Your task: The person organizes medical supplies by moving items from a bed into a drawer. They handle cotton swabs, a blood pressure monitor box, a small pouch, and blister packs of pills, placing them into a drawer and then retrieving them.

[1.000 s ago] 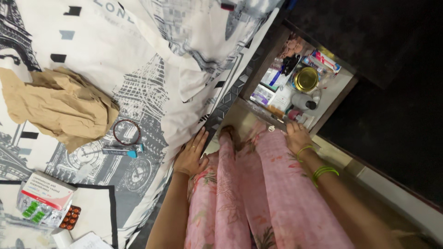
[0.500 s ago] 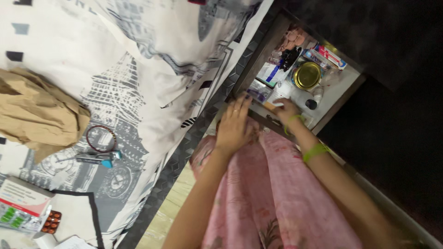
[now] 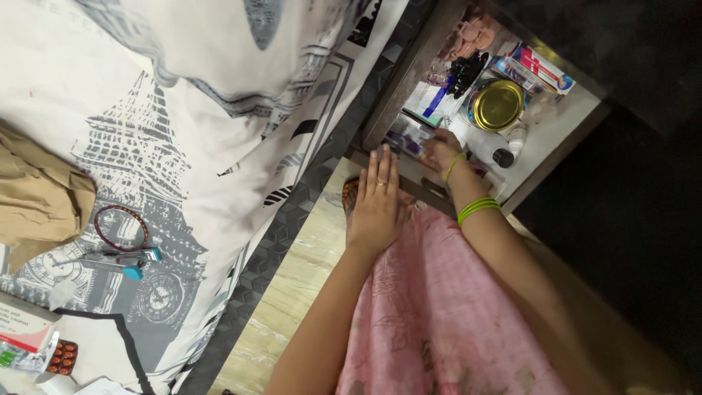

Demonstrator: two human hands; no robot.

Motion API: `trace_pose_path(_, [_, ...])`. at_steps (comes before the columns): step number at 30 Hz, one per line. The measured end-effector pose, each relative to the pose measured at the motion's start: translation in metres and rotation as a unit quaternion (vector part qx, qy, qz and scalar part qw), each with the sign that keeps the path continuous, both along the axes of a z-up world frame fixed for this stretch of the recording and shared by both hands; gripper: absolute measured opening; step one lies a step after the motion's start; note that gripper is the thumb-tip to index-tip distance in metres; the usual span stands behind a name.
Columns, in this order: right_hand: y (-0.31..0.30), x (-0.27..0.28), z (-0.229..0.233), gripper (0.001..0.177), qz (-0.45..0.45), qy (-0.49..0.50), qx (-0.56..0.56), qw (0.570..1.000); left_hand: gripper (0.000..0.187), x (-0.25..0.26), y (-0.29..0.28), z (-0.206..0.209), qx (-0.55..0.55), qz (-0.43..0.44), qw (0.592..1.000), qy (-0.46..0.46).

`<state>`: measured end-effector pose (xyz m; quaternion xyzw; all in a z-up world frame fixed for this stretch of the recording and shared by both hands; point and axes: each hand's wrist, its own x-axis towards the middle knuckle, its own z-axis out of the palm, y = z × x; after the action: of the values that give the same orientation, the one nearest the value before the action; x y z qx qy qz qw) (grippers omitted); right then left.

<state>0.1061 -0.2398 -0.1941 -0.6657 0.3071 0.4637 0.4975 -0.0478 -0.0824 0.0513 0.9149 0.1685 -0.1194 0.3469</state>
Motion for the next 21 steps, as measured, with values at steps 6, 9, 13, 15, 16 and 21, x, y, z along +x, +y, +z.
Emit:
trace_pose_path(6, [0.0,-0.003,-0.003,0.047,0.102,-0.081,0.0,0.991,0.096,0.002,-0.002,0.0,-0.008,0.017,1.0,-0.023])
trace_pose_path(9, [0.001,-0.001,0.001,0.043,0.123,-0.145,0.023,0.982,0.096,0.004,-0.003,0.001,-0.02,0.027,0.999,-0.023])
trace_pose_path(13, [-0.001,0.003,0.006,0.048,0.068,-0.15,0.029,0.986,0.093,0.004,-0.005,-0.002,-0.001,0.031,0.999,-0.02])
trace_pose_path(15, [-0.006,0.003,0.017,0.059,0.161,-0.193,-0.027,0.967,0.09,0.002,-0.008,-0.003,0.028,0.023,0.999,-0.014])
trace_pose_path(16, [-0.007,0.003,0.025,0.066,0.252,-0.237,-0.075,0.935,0.089,0.002,-0.008,-0.004,0.05,0.017,0.998,-0.016])
trace_pose_path(21, [-0.015,0.058,0.102,0.032,0.292,-0.206,0.122,0.926,0.094,0.01,-0.004,-0.001,0.043,-0.001,0.999,0.021])
